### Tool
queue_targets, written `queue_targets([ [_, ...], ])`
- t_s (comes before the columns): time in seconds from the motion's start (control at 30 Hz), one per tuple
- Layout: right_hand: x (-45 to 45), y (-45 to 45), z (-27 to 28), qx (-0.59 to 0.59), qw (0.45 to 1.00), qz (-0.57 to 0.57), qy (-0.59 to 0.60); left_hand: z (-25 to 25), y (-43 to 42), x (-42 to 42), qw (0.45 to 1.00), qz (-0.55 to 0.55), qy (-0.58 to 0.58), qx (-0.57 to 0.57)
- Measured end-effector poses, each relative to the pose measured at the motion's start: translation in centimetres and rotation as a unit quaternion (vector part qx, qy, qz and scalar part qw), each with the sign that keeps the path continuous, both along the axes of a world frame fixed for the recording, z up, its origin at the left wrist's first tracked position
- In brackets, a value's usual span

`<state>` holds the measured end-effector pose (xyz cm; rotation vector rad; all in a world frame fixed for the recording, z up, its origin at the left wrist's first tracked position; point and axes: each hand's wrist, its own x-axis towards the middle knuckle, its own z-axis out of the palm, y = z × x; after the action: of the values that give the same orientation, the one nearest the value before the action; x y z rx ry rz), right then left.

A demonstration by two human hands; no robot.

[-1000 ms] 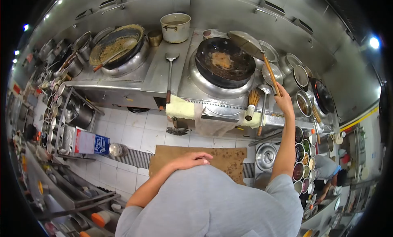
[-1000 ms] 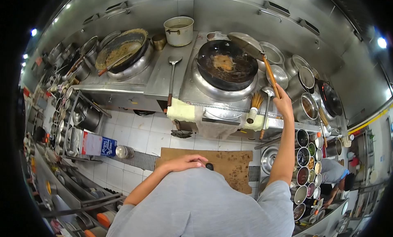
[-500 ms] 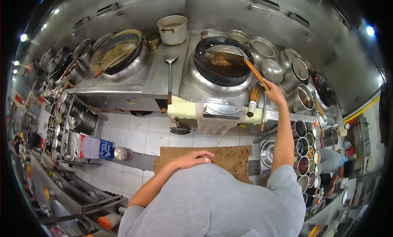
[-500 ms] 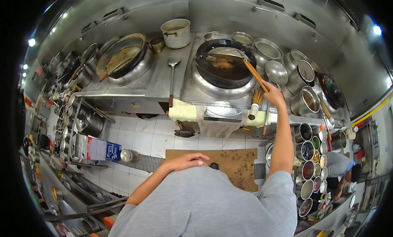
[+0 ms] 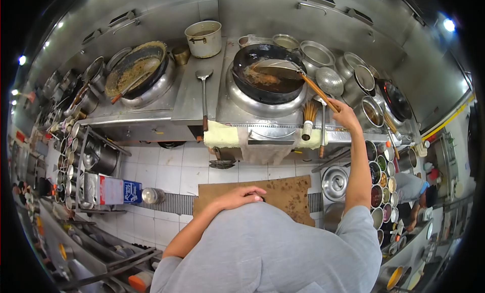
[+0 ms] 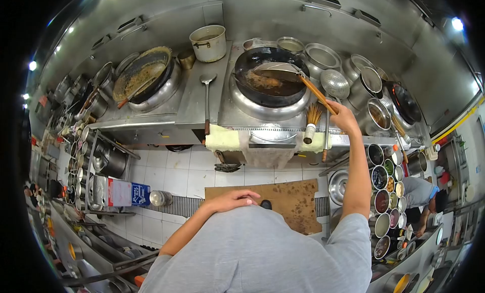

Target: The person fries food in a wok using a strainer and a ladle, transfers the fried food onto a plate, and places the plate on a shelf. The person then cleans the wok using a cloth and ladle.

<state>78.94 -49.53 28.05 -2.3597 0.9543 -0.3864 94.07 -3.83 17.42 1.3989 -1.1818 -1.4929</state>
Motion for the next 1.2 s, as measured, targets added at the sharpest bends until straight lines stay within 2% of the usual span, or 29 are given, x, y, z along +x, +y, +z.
queue_targets([
  [0.13,1.0,1.1,0.3,-0.028,0.999,-0.011,-0.036,-0.2,0.2,-0.1,1.000,0.012,0.009,-0.006],
  [0.23,2.3,1.1,-0.6,-0.002,0.998,-0.004,-0.064,0.0,0.4,0.2,1.000,-0.002,-0.004,0.004],
  [0.33,3.6,2.7,0.7,-0.017,1.000,-0.012,-0.024,-0.3,0.6,0.3,1.000,0.003,0.006,0.000],
  [0.37,4.3,2.2,0.0,-0.017,0.999,-0.010,-0.025,-0.2,0.7,0.3,1.000,0.008,0.004,-0.002],
  [0.43,6.5,0.2,-2.6,-0.097,0.995,0.021,0.016,-0.2,0.8,0.1,1.000,0.011,0.003,-0.003],
  [0.53,9.9,-0.9,-7.2,-0.084,0.995,0.025,0.046,-0.1,0.6,0.0,1.000,0.004,0.012,-0.006],
  [0.6,11.9,-2.8,-12.3,-0.013,0.995,0.032,-0.098,-0.2,0.7,-0.2,1.000,0.007,0.010,-0.008],
  [0.63,12.0,-1.1,-10.7,-0.013,0.994,0.033,-0.099,-0.1,0.8,-0.2,1.000,0.008,0.008,-0.008],
  [0.7,11.7,2.5,-7.2,0.230,0.970,-0.044,-0.064,0.1,1.1,-0.2,1.000,0.020,0.004,-0.004],
  [0.73,11.2,2.7,-6.6,0.232,0.970,-0.043,-0.062,0.0,1.3,-0.2,1.000,0.021,0.005,-0.003],
  [0.8,9.9,2.4,-5.1,0.311,0.941,-0.030,-0.132,-0.2,1.5,-0.2,0.999,0.029,0.018,0.000],
  [0.87,9.3,2.5,-3.9,0.310,0.943,-0.037,-0.113,-0.2,1.5,-0.2,0.999,0.032,0.012,0.001],
  [0.93,8.8,2.6,-3.8,0.282,0.945,-0.035,-0.160,-0.4,1.2,-0.3,1.000,0.030,0.006,0.004],
  [0.97,8.7,2.3,-3.6,0.239,0.962,-0.035,-0.123,-0.8,0.9,-0.3,1.000,0.026,0.018,-0.002],
  [1.0,9.8,1.1,-5.7,0.242,0.961,-0.041,-0.125,-1.1,0.9,-0.4,0.999,0.019,0.028,-0.006],
  [1.03,11.8,-1.1,-9.4,0.086,0.981,-0.018,-0.174,-0.8,0.7,-0.5,1.000,0.012,0.025,-0.004],
  [1.07,12.5,-2.2,-11.6,-0.073,0.973,0.003,-0.217,-0.4,0.5,-0.8,0.999,0.020,0.025,-0.003],
  [1.13,13.3,2.7,-8.5,-0.060,0.990,-0.107,-0.067,-0.1,0.0,-1.1,1.000,0.022,0.019,-0.001],
  [1.2,14.2,4.7,-10.3,-0.110,0.986,-0.119,0.024,-0.1,-0.2,-1.2,0.999,0.018,0.029,-0.006],
])
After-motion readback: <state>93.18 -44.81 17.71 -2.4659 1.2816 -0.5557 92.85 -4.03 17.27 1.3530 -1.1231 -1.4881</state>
